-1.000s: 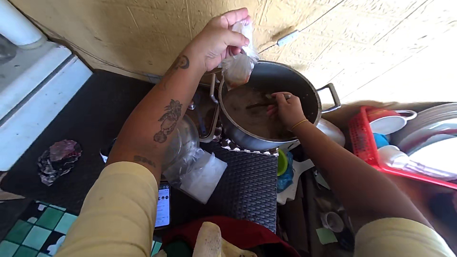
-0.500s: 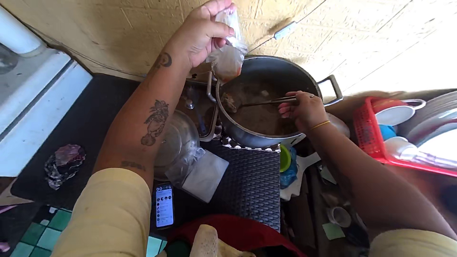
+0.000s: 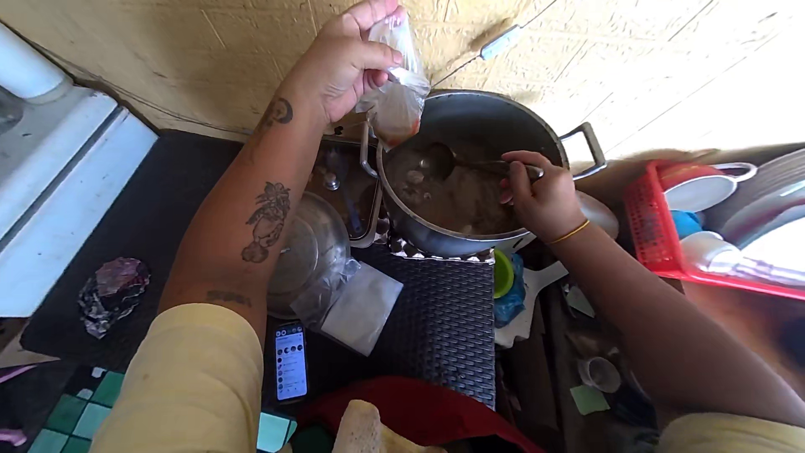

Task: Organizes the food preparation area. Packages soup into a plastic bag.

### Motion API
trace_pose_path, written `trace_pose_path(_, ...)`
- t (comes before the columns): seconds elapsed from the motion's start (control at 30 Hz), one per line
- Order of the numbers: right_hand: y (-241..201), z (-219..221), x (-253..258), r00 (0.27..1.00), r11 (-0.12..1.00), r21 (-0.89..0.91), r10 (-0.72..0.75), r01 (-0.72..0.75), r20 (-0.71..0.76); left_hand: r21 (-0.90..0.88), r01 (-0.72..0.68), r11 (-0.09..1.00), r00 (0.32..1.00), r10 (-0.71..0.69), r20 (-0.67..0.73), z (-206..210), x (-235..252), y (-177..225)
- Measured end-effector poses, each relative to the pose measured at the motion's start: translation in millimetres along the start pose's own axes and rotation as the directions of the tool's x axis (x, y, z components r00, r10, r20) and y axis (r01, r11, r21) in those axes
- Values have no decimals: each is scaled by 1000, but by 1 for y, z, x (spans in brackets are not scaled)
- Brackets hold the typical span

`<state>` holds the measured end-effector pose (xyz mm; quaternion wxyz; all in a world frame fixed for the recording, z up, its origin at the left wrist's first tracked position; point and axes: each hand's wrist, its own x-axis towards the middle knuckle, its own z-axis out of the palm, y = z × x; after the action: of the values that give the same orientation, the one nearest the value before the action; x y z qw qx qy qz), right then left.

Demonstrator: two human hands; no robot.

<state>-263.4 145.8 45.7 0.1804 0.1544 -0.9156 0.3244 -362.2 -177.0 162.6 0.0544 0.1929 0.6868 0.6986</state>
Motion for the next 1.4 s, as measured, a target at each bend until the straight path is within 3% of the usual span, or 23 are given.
trace_pose_path(0.13, 3, 5, 1, 985, 976, -161, -127, 145, 120, -2, -4, 1000, 1000, 4, 8, 3, 1, -1)
trace_pose_path(0.2, 2, 10, 1, 995, 994, -99, -35, 45, 99, 1, -11, 1000, 1000, 11, 17, 3, 1, 0)
trace_pose_path(0.27, 2, 13, 1, 987, 988, 30, 152, -154, 58, -1, -17, 1000, 1000, 17, 18, 4, 0, 0)
trace_pose_path(0.33, 4, 11, 4, 931, 905, 217, 360, -364, 63, -5, -18, 1000, 999, 19, 27, 2, 0, 0)
trace_pose_path(0.4, 8, 9, 6, 873, 788, 395, 478, -473, 93, -10, -28, 1000, 999, 28, 37, -1, 0, 0)
trace_pose_path(0.5, 9, 8, 6, 833, 674, 525, 537, -520, 135, -16, -20, 1000, 1000, 20, 23, -2, -1, 3)
trace_pose_path(0.8, 0, -3, 6, 667, 398, 660, 714, -637, 213, 13, -28, 1000, 999, 28, 28, -2, -3, 12)
trace_pose_path(0.93, -3, -21, 0, 682, 402, 693, 710, -599, 178, 21, -16, 1000, 999, 15, 33, -1, -6, 13)
trace_pose_path(1.1, -6, -61, -1, 748, 513, 694, 662, -505, 54, 61, 8, 998, 999, -11, 51, 11, -5, 4)
trace_pose_path(1.4, -46, -123, 12, 755, 662, 639, 628, -391, -188, 158, 140, 977, 990, -142, 4, 69, 7, -50)
